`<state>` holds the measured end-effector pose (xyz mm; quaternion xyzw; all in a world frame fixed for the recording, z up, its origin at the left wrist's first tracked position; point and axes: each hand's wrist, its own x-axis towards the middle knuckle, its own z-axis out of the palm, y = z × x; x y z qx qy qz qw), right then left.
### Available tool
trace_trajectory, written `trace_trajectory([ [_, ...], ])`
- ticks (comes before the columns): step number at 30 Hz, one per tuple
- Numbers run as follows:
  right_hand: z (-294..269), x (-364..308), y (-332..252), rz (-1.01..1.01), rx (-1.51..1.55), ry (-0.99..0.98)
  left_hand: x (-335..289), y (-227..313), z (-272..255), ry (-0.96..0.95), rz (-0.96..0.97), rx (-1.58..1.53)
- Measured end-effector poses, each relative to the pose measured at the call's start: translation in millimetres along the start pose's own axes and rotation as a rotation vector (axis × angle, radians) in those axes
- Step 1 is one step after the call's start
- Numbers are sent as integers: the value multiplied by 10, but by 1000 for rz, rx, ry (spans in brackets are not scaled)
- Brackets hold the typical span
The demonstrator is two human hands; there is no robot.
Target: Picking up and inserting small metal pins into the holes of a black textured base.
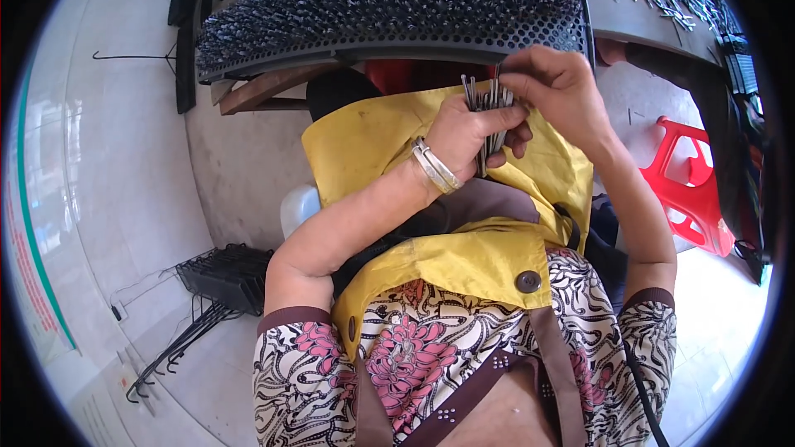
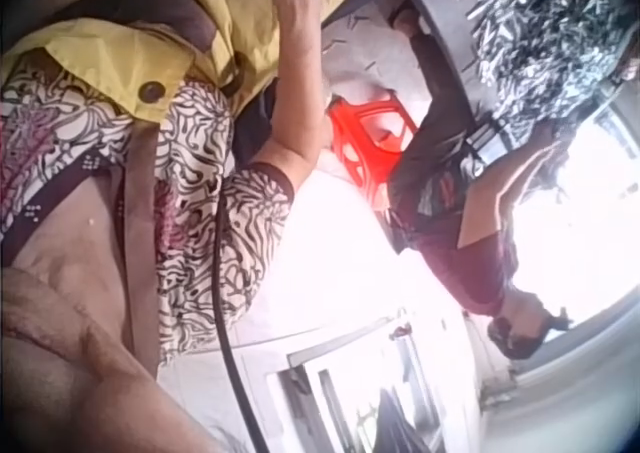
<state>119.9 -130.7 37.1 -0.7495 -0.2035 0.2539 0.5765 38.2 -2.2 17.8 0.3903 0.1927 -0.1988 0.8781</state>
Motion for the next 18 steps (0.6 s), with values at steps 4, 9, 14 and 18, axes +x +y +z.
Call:
trace_trajectory([
  [4, -153, 3, 147, 10, 89, 43, 5, -9, 40, 2, 7, 88],
  [9, -218, 125, 129, -208, -9, 403, 50, -15, -38, 106, 3, 88],
  [14, -218, 274, 124, -415, -151, 540, 94, -54, -48, 80, 20, 7],
  [18, -222, 347, 107, -549, -346, 632, 123, -38, -107, 101, 24, 15],
])
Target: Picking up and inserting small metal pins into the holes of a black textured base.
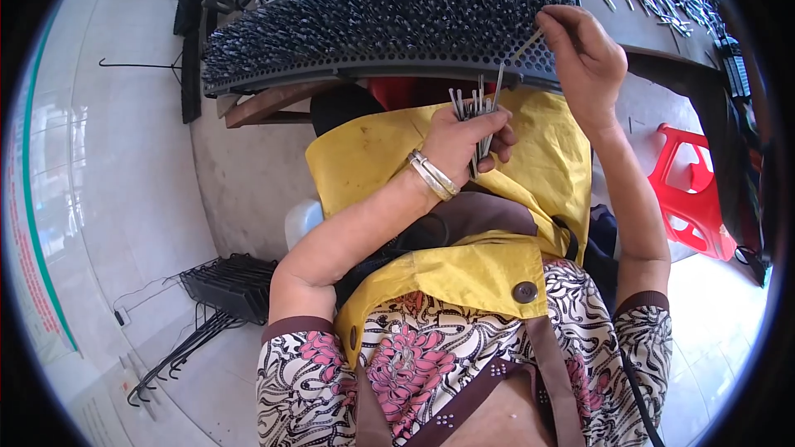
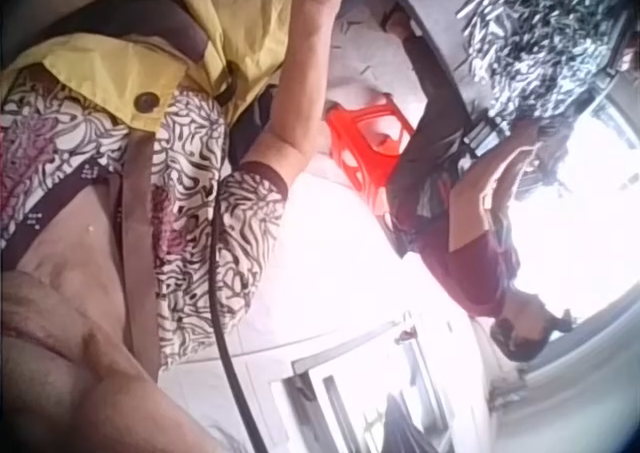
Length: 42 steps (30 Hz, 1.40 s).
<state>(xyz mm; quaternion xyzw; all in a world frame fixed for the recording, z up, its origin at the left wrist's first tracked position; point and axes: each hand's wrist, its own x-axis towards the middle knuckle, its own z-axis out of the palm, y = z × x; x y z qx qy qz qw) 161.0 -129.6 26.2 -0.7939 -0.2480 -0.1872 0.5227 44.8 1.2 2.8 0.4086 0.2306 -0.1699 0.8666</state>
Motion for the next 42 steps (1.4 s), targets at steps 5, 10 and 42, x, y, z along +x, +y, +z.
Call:
trace_trajectory([
  [5, 135, 114, 116, -416, -70, 62, 23, 25, -74, 38, -36, 5],
  [10, 186, 104, 139, -675, -100, -214, -41, 51, -26, 78, -48, 22],
  [42, 180, -138, -6, -463, -88, -139, -285, -144, 59, -118, 9, 64],
])
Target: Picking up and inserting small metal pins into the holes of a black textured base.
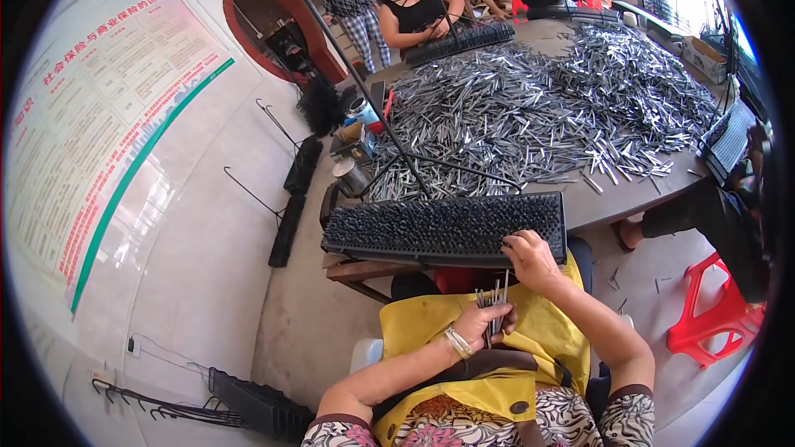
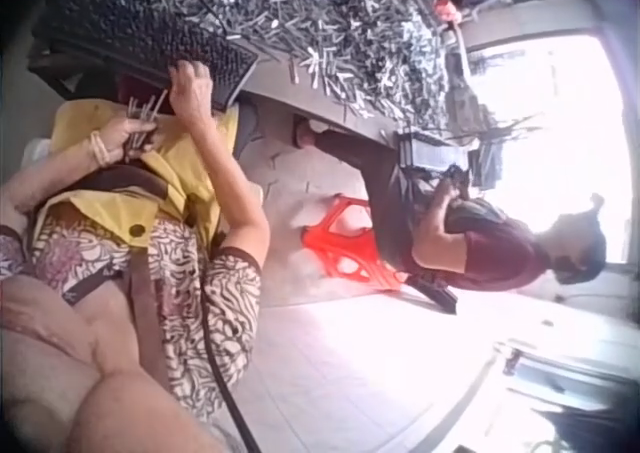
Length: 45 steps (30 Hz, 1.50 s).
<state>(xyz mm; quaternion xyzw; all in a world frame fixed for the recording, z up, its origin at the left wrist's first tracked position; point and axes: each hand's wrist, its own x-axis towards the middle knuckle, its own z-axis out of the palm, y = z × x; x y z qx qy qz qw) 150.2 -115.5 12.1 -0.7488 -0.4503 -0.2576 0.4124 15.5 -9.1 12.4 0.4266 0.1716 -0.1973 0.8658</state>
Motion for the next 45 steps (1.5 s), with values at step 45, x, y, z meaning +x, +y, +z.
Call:
trace_trajectory([
  [45, -705, -105, -838, -394, 147, 122, 125, 15, 446, -197, 323, -136],
])
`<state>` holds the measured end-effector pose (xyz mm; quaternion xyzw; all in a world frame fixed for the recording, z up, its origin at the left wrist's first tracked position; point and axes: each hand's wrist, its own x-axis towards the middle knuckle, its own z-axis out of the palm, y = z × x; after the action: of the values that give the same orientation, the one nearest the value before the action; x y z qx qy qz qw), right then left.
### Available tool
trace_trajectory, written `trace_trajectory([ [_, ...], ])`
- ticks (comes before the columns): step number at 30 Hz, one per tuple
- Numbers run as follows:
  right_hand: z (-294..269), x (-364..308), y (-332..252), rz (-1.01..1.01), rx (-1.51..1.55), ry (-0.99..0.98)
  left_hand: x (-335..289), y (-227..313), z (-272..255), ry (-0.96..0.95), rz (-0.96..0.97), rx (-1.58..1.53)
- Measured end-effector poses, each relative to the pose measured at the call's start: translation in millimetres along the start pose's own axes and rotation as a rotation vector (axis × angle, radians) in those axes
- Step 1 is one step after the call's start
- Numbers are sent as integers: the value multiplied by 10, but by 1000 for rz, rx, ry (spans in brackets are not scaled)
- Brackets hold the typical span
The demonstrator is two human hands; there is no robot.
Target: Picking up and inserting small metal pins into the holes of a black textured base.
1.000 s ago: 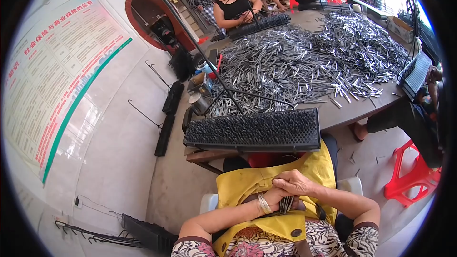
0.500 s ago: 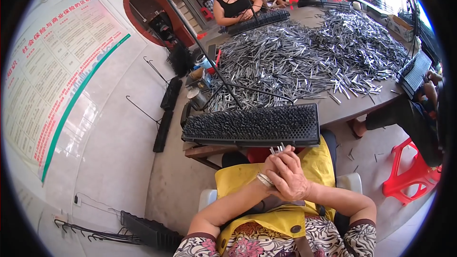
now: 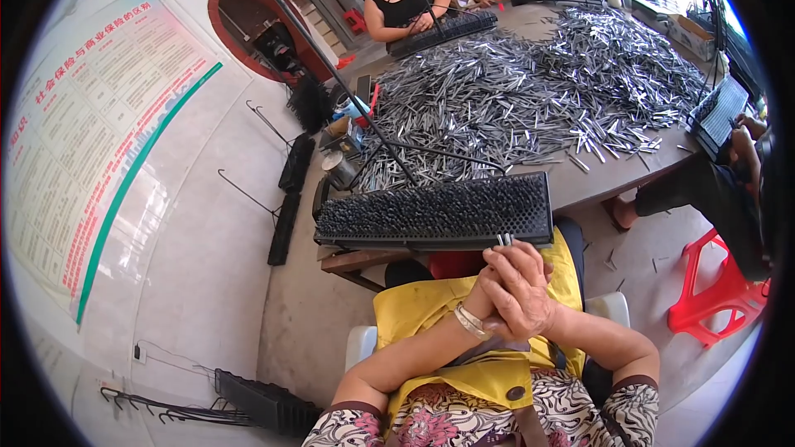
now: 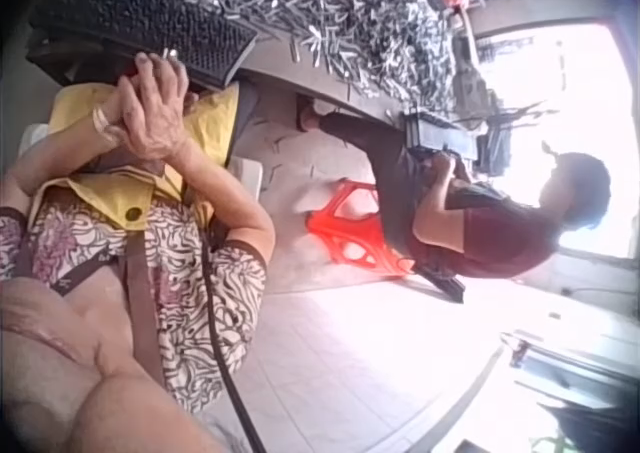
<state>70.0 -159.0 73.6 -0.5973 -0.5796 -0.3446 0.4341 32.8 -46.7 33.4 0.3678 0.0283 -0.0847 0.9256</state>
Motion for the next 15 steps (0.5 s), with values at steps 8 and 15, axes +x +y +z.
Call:
trace_trajectory([
  [8, -29, -56, 111, 97, -138, -3, -141, 117, 297, 188, -109, 56],
  [15, 3, -25, 115, 234, 40, 59, -25, 84, -7, 155, -51, -130],
])
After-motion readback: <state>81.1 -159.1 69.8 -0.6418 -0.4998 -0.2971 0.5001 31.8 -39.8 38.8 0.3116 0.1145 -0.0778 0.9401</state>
